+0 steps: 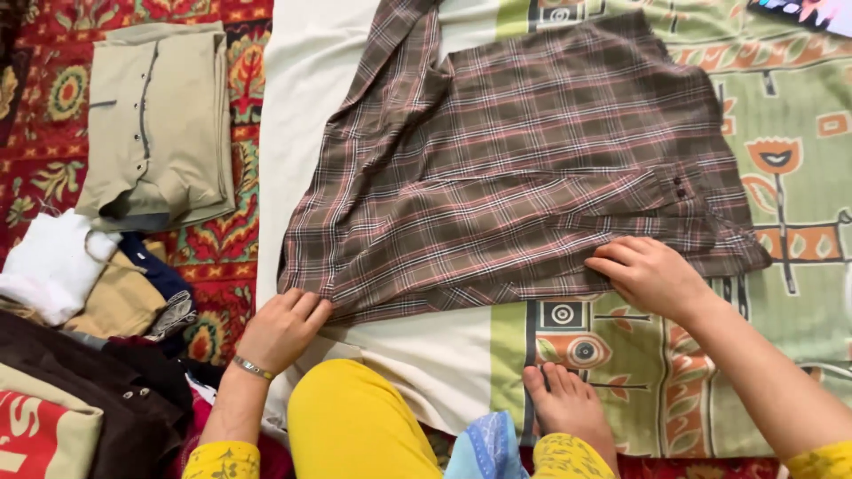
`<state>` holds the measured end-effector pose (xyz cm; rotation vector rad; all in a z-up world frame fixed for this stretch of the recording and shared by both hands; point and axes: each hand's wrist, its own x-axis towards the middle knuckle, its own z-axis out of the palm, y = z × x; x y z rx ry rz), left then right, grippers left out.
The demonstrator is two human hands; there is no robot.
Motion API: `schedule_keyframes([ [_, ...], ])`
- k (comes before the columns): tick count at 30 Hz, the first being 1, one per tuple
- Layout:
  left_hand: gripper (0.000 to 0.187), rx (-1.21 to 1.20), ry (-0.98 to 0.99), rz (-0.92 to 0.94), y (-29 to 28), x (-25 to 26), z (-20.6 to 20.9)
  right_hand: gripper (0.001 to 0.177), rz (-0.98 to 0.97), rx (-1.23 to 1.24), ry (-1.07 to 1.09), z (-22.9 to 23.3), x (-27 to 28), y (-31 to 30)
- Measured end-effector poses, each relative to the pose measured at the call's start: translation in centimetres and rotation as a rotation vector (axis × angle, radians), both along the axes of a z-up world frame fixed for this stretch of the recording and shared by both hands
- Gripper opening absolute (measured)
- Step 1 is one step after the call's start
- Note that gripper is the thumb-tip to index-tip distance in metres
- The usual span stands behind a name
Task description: Ironing and folding a plaid shirt on a cloth surface spread on the floor.
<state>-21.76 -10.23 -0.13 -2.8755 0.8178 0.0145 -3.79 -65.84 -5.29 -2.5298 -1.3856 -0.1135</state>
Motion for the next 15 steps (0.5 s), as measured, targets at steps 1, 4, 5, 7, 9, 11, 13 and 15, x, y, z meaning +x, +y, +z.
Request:
schedule_keyframes([
  [1, 0.027, -0.05, -0.014, 0.079, 0.6, -0.4, -0.7, 0.036, -0.019, -0.08, 0.041, -0.3, 0.0, -0.5],
  [4, 0.025, -0.187, -0.048, 0.26, 1.3, -1.5, -2.1, 0.033, -0.071, -0.103, 0.067, -0.6, -0.8, -1.4],
  [5, 0.024, -0.264, -0.059, 0.367, 1.4, -1.8, -2.3, 0.029, -0.098, -0.036, 0.061, -0.7, -1.2, -1.6],
  [7, 0.022, -0.321, -0.06, 0.454, 1.2, -2.4, -2.3, 0.03, -0.255, 0.156, 0.083, 0.2, -4.5, -2.8],
  [9, 0.02, -0.386, -0.061, 0.539, 0.8, -2.6, -2.3, 0.032, -0.411, 0.344, 0.093, -2.4, -7.9, -6.9],
  [11, 0.018, -0.426, -0.061, 0.712, 0.6, -2.8, -2.4, 0.035, -1.095, 1.137, 0.127, -8.5, -11.2, -13.8],
  [13, 0.017, -0.47, -0.05, 0.775, 1.1, -2.7, -3.5, 0.049, -1.368, 1.342, 0.081, -11.7, -12.4, -23.3],
  [15, 0.016, -0.504, -0.035, 0.846, 1.4, -3.0, -4.3, 0.062, -1.64, 1.546, 0.04, -12.0, -13.1, -28.8],
])
